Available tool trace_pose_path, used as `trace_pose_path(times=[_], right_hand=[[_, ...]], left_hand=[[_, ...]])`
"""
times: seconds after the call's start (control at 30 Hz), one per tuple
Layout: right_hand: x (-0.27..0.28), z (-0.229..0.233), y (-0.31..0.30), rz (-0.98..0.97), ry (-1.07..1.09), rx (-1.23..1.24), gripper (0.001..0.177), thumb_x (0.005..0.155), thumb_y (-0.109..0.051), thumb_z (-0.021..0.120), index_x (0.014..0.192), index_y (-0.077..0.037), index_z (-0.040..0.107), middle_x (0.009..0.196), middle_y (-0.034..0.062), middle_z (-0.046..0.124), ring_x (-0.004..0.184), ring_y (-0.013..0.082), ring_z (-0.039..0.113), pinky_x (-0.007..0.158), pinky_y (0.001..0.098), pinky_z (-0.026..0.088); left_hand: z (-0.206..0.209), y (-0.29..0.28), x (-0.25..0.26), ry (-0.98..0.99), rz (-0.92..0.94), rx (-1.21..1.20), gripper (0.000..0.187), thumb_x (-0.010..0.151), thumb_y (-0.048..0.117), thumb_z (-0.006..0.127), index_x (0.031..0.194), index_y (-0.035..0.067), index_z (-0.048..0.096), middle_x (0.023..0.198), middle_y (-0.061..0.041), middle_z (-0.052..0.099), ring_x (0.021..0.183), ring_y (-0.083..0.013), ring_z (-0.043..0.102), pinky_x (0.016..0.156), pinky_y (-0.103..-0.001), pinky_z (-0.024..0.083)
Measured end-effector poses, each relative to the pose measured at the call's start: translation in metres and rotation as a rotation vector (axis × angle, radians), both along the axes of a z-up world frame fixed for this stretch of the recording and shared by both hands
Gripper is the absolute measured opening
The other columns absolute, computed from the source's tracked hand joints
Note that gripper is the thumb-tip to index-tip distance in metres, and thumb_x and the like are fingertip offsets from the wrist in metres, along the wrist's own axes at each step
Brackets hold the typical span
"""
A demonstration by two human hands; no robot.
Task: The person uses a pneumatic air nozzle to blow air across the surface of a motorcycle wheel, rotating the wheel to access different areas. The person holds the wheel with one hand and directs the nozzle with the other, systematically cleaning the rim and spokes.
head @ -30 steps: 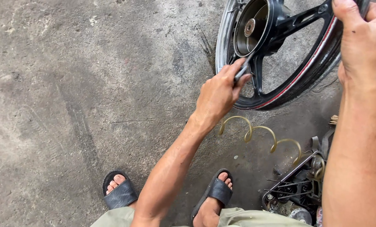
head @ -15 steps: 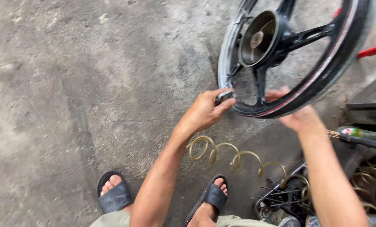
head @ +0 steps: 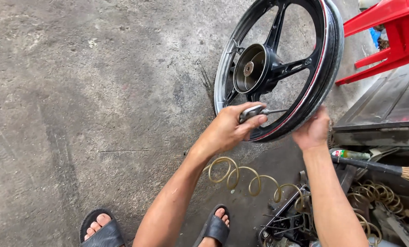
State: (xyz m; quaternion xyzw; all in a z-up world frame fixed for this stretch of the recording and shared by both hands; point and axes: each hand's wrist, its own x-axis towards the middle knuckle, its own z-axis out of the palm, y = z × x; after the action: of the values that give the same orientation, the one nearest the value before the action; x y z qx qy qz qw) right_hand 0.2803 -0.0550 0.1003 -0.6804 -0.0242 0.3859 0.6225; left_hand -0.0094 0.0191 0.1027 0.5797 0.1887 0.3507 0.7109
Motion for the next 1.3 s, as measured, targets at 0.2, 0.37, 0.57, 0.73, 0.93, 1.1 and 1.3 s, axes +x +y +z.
trace_pose_path(times=[0.2, 0.37, 0.57, 0.73, 0.93, 1.1, 1.3], right_hand=[[-0.036, 0.047, 0.023, 0.169, -0.170, 0.337, 0.022, 0.094, -0.038, 0.062, 0.103, -0.024, 0.076, 0.109, 0.0059, 0.079, 0.100, 0.0194, 0.078, 0.090, 0.0304, 0.067], [-0.047, 0.057, 0.032, 0.102, -0.284, 0.348, 0.043, 0.093, -0.049, 0.059, 0.112, -0.013, 0.072, 0.104, 0.0050, 0.075, 0.100, 0.0195, 0.071, 0.097, 0.0347, 0.059], [-0.045, 0.045, 0.033, -0.051, -0.469, 0.392, 0.025, 0.093, -0.037, 0.071, 0.099, -0.013, 0.070, 0.095, 0.0005, 0.072, 0.086, 0.0127, 0.068, 0.080, 0.0297, 0.061], [-0.051, 0.052, 0.032, -0.011, -0.534, 0.373, 0.039, 0.091, -0.044, 0.069, 0.113, -0.012, 0.065, 0.109, -0.0004, 0.072, 0.102, 0.0084, 0.070, 0.095, 0.0254, 0.062], [-0.025, 0.066, 0.043, 0.302, -1.168, 0.163, 0.076, 0.104, -0.057, 0.066, 0.150, -0.007, 0.032, 0.123, 0.0149, 0.050, 0.112, 0.0195, 0.052, 0.100, 0.0334, 0.042], [-0.053, 0.106, 0.068, 0.287, -1.474, -0.350, 0.094, 0.093, -0.047, 0.085, 0.156, 0.000, 0.033, 0.125, 0.0146, 0.068, 0.105, 0.0301, 0.068, 0.080, 0.0456, 0.054], [-0.061, 0.112, 0.062, 0.311, -1.629, -0.451, 0.085, 0.091, -0.051, 0.082, 0.147, 0.008, 0.056, 0.137, 0.0321, 0.061, 0.122, 0.0517, 0.056, 0.100, 0.0527, 0.042]], left_hand=[[0.020, 0.033, 0.032, -0.192, 0.188, 0.010, 0.035, 0.101, 0.033, 0.066, 0.131, 0.016, 0.067, 0.073, -0.008, 0.074, 0.058, -0.0143, 0.072, 0.062, -0.031, 0.060], [0.049, 0.033, 0.014, -0.010, 0.131, 0.195, 0.053, 0.096, 0.039, 0.057, 0.137, 0.005, 0.060, 0.125, -0.012, 0.075, 0.079, -0.0148, 0.073, 0.074, -0.029, 0.060], [0.048, -0.001, -0.011, 0.242, 0.202, 0.240, 0.046, 0.099, 0.040, 0.053, 0.133, 0.010, 0.059, 0.118, -0.019, 0.075, 0.101, -0.0384, 0.071, 0.081, -0.042, 0.049], [0.009, 0.014, -0.001, 0.426, 0.032, 0.258, 0.042, 0.098, 0.040, 0.055, 0.128, 0.012, 0.062, 0.099, -0.017, 0.076, 0.089, -0.0380, 0.070, 0.072, -0.046, 0.048], [0.029, 0.058, 0.032, 0.266, 0.258, 0.176, 0.042, 0.098, 0.038, 0.056, 0.131, 0.013, 0.061, 0.093, -0.010, 0.074, 0.070, -0.0241, 0.066, 0.060, -0.040, 0.050], [0.043, 0.114, 0.064, 0.371, 0.412, 0.288, 0.029, 0.100, 0.034, 0.055, 0.120, 0.014, 0.062, 0.105, -0.017, 0.076, 0.085, -0.0364, 0.072, 0.068, -0.051, 0.055], [0.040, 0.138, 0.099, 0.494, 0.211, 0.453, 0.035, 0.098, 0.034, 0.060, 0.126, 0.013, 0.064, 0.112, -0.008, 0.080, 0.099, -0.0358, 0.076, 0.076, -0.052, 0.058]])
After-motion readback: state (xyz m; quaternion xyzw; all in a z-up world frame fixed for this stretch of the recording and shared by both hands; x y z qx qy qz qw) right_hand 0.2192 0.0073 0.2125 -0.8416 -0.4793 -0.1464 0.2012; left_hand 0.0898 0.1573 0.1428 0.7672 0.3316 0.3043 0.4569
